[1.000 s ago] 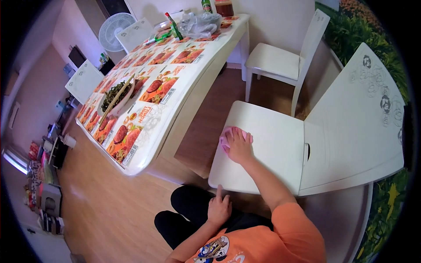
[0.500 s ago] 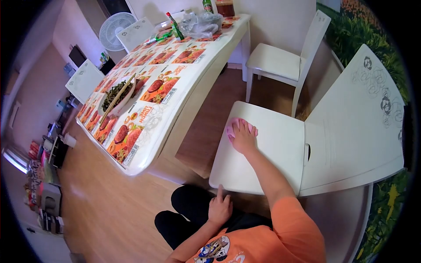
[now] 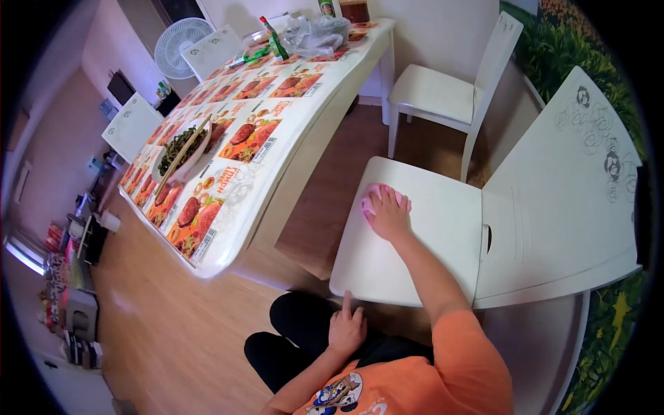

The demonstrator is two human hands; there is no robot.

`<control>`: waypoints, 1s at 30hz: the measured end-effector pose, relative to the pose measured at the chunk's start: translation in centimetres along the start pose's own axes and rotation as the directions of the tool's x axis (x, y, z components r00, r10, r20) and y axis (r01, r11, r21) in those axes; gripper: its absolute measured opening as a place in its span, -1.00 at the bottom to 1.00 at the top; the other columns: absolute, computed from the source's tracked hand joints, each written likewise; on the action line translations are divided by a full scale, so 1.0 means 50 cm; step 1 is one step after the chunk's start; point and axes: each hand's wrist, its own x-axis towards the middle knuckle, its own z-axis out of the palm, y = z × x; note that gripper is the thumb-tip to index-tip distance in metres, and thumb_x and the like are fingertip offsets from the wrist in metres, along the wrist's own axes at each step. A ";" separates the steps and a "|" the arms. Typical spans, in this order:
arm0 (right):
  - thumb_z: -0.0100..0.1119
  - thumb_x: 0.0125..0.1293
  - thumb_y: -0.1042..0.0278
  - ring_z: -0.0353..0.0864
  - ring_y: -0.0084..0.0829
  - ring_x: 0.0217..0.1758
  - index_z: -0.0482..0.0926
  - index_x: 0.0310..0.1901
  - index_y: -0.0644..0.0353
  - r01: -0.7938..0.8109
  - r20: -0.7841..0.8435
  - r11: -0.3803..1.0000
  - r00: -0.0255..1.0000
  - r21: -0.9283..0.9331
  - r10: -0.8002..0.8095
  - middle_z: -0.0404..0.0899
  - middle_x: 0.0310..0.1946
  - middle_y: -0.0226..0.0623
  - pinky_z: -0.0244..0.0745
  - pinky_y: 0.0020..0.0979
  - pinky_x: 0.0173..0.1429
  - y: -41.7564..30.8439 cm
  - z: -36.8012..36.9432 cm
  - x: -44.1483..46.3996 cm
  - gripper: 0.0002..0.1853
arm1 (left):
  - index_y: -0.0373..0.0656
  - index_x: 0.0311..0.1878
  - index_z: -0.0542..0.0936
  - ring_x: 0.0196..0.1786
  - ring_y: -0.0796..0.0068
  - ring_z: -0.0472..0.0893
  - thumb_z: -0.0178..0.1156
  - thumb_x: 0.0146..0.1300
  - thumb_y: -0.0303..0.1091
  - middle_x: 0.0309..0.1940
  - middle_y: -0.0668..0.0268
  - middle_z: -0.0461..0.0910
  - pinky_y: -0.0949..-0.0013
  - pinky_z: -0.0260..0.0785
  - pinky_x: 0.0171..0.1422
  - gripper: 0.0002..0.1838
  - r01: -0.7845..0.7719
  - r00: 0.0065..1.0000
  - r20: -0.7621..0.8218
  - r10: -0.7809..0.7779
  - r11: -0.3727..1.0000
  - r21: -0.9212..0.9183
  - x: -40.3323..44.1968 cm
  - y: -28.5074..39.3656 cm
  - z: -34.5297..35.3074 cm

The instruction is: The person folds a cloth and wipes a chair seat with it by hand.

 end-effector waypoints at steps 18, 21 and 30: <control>0.20 0.35 -0.04 0.13 -0.03 0.60 0.41 0.38 0.08 -0.073 0.118 0.997 0.990 -0.041 0.077 0.23 0.51 0.00 -0.02 0.38 0.48 0.037 -0.079 -0.163 -0.36 | -0.12 0.13 0.62 -0.08 -0.12 0.65 0.34 0.20 -0.27 0.50 -0.21 0.17 0.02 0.55 0.05 -0.59 -0.039 0.998 -0.049 0.040 0.999 0.011 -0.004 -0.006 0.012; 0.17 0.37 -0.05 0.10 -0.01 0.62 0.38 0.41 0.10 -0.030 0.184 0.999 0.982 -0.023 0.034 0.22 0.51 0.02 -0.05 0.39 0.48 0.037 -0.112 -0.214 -0.34 | -0.12 0.12 0.62 -0.08 -0.12 0.65 0.33 0.20 -0.28 0.50 -0.20 0.18 0.02 0.55 0.05 -0.59 -0.028 0.999 -0.036 0.029 1.000 0.007 -0.004 -0.009 0.012; 0.20 0.35 -0.04 0.17 -0.01 0.58 0.44 0.37 0.05 -0.117 0.077 0.991 0.990 -0.061 0.122 0.24 0.51 -0.02 0.00 0.37 0.47 0.116 -0.094 -0.173 -0.38 | -0.15 0.13 0.61 -0.09 -0.12 0.66 0.34 0.21 -0.28 0.51 -0.22 0.16 0.02 0.55 0.04 -0.59 -0.054 0.997 -0.045 0.055 0.998 0.024 -0.005 -0.007 0.006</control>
